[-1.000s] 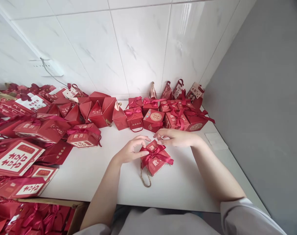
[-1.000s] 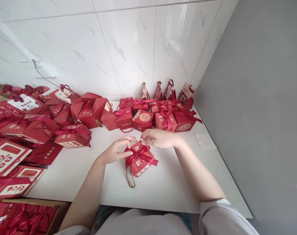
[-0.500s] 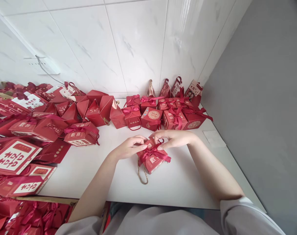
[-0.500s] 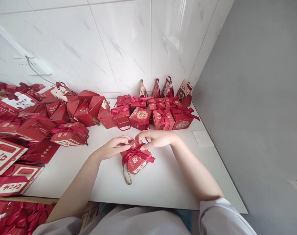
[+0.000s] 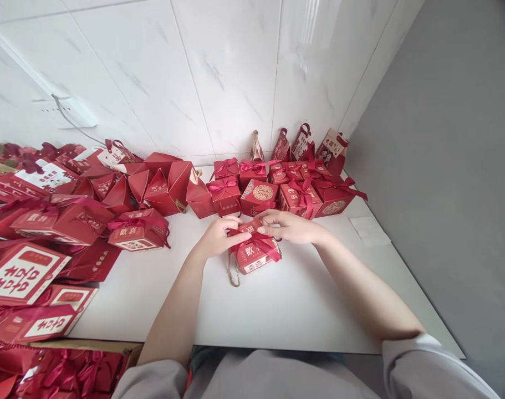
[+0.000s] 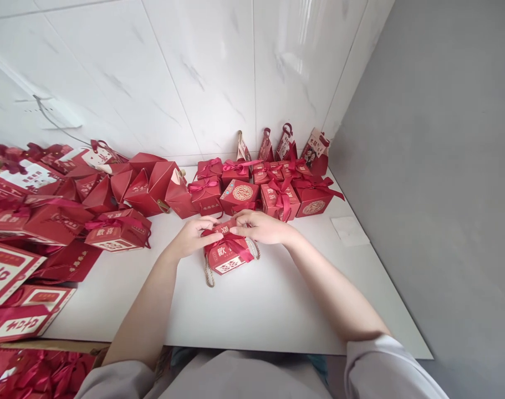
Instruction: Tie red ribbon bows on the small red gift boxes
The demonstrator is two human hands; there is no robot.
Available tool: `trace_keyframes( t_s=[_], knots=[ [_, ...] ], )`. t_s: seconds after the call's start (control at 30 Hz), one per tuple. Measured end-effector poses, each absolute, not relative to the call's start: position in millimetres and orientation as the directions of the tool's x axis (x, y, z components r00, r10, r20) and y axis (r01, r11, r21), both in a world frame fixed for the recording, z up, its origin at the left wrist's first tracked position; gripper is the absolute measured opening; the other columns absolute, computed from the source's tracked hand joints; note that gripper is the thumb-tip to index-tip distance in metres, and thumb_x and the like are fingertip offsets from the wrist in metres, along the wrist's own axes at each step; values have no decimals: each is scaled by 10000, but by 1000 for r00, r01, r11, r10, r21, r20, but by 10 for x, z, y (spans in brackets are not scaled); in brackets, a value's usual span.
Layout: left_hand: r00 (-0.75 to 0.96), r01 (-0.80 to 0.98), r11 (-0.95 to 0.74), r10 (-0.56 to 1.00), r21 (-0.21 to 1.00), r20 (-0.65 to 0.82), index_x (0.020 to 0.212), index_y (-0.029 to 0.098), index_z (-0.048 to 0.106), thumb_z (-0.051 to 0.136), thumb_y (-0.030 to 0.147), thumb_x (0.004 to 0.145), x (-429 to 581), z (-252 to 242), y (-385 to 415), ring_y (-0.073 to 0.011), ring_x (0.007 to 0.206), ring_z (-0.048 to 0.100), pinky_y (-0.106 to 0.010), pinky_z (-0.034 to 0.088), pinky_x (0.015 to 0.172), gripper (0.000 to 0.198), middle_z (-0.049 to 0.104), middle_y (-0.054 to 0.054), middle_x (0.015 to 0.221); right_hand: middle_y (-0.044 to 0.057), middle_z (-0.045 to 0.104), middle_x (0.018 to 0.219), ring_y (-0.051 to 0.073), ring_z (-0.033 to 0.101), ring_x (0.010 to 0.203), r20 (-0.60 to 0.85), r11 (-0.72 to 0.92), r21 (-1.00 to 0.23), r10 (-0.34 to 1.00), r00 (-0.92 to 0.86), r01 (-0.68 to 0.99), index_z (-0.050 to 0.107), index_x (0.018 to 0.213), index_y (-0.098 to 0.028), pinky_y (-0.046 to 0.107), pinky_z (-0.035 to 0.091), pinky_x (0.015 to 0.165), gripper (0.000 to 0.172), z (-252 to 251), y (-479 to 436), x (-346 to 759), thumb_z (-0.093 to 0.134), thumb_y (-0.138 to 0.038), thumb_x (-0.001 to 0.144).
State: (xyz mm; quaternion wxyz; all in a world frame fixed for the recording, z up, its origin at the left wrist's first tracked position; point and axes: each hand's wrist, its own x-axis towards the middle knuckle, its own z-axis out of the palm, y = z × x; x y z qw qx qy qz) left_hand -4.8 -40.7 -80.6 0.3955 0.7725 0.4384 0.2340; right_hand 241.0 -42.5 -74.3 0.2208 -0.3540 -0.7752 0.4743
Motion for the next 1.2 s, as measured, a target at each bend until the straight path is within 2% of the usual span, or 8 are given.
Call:
trace_keyframes(
  t_s=[0.13, 0.37, 0.47, 0.57, 0.67, 0.73, 0.9, 1.2],
  knots=[
    [454, 488, -242, 891, 839, -6, 724, 188, 727, 738, 486, 763, -82, -899, -434, -248, 1038, 638, -351, 510, 903, 300, 661, -68, 1065, 64, 604, 1099, 192, 595, 923, 51, 328, -888, 768, -638, 323, 505, 652, -190, 351, 461, 873, 480, -820, -390, 2325, 555, -593, 908],
    [399, 478, -148, 915, 866, -64, 705, 169, 680, 765, 455, 736, -97, -895, -495, -255, 1022, 630, -370, 508, 887, 301, 625, -91, 1162, 64, 606, 1124, 180, 603, 875, 66, 357, -870, 768, -637, 340, 514, 672, -192, 341, 461, 848, 375, -895, -393, 2248, 617, -467, 906],
    [431, 399, -107, 899, 911, -84, 910, 192, 649, 741, 441, 771, -161, -853, -524, -242, 1046, 613, -372, 499, 909, 300, 617, -75, 1167, 74, 613, 1146, 201, 612, 937, 58, 347, -868, 781, -622, 355, 560, 694, -193, 359, 452, 894, 379, -872, -417, 2253, 586, -495, 923],
    [326, 361, -92, 945, 928, -33, 1137, 246, 543, 679, 434, 838, -286, -820, -584, -203, 1040, 588, -346, 481, 913, 379, 594, -41, 1110, 79, 601, 1256, 235, 592, 1097, 16, 276, -906, 780, -625, 321, 634, 754, -195, 377, 427, 964, 416, -814, -435, 2285, 528, -549, 946],
    [233, 461, -141, 972, 876, 33, 961, 222, 577, 614, 445, 888, -410, -839, -663, -172, 927, 555, -312, 435, 878, 238, 573, -15, 945, 78, 543, 1392, 267, 550, 1210, -51, 172, -942, 775, -630, 288, 673, 806, -199, 393, 407, 995, 438, -756, -439, 2322, 517, -586, 941],
    [263, 515, -151, 965, 844, 12, 809, 199, 588, 586, 462, 900, -462, -886, -707, -163, 830, 521, -302, 409, 798, 279, 558, -12, 869, 76, 528, 1411, 278, 518, 1259, -66, 153, -950, 754, -653, 273, 671, 791, -198, 395, 388, 1023, 434, -735, -434, 2342, 537, -586, 932],
    [342, 498, -99, 935, 862, -90, 636, 168, 559, 598, 497, 877, -480, -1003, -738, -141, 696, 449, -292, 358, 670, 409, 479, -7, 785, 74, 601, 1206, 268, 528, 1216, -34, 208, -946, 695, -718, 247, 634, 731, -190, 381, 398, 1024, 418, -756, -408, 2367, 589, -564, 910],
    [448, 286, 38, 878, 958, -168, 607, 170, 400, 638, 438, 861, -498, -1025, -736, -120, 666, 381, -261, 318, 633, 439, 415, 21, 705, 63, 589, 1144, 221, 582, 1006, -58, 180, -952, 689, -722, 248, 571, 689, -184, 360, 456, 901, 469, -821, -365, 2373, 551, -594, 917]
  ],
)
